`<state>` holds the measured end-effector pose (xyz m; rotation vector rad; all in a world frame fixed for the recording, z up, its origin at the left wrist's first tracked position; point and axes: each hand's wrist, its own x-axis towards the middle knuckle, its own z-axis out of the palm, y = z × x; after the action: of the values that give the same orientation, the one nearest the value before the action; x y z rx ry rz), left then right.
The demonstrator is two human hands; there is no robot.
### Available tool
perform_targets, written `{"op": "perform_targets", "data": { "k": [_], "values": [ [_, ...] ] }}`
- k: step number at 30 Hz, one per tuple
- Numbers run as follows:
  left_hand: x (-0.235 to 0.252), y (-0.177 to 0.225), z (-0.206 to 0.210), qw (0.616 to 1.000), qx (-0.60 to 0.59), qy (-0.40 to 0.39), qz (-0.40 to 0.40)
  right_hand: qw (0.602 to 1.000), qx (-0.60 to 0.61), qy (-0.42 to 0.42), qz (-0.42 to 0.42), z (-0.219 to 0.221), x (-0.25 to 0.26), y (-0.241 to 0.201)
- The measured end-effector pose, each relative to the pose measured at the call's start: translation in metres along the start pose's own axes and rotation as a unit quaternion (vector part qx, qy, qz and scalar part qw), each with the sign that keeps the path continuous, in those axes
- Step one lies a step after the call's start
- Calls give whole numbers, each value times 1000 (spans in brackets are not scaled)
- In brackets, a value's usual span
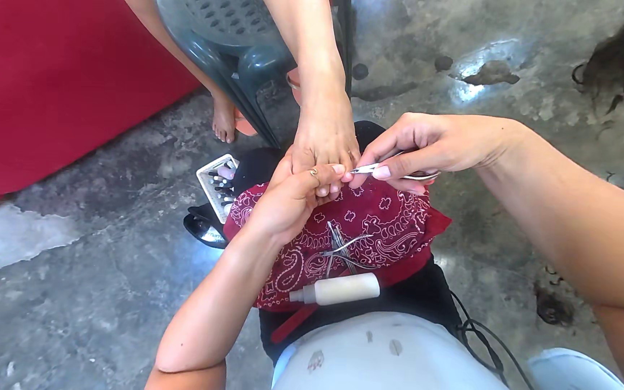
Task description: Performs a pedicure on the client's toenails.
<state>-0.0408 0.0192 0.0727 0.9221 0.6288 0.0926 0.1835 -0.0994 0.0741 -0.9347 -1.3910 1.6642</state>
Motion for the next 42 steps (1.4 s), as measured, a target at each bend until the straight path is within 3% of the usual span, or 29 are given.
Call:
{"op": "perform_targets", "data": {
  "k": [10, 16, 24, 29, 32, 34, 36, 37, 42],
  "values": [
    [-1, 1, 1, 1000, 10, 1, 6, 1000, -4, -18, 21, -4, 2, -5],
    [0, 1, 1, 1000, 22, 0, 10, 995, -85, -42, 38, -11, 11, -18],
    [0, 1, 1, 1000, 27, -6, 14, 993, -57, -68, 77, -19, 16, -24],
    [1, 1, 0, 999, 37, -6, 16, 984, -128, -91, 89, -22, 23, -36],
    [1, 1, 1, 1000, 21, -9, 6, 990, -136, -26, 3, -22, 20, -47],
    [2, 0, 2, 1000, 2, -12, -6, 984, -65, 115, -115, -8, 21, -46],
    [1, 0, 5, 1000, -13, -1, -12, 941, 27, 262, -215, 22, 31, -35],
    [-1, -1, 7, 1000, -20, 5, -8, 928, 44, 288, -232, 39, 34, -26],
    [-2, -1, 4, 1000, -2, -11, 3, 977, 10, 102, -186, 78, 7, 24]
  ]
}}
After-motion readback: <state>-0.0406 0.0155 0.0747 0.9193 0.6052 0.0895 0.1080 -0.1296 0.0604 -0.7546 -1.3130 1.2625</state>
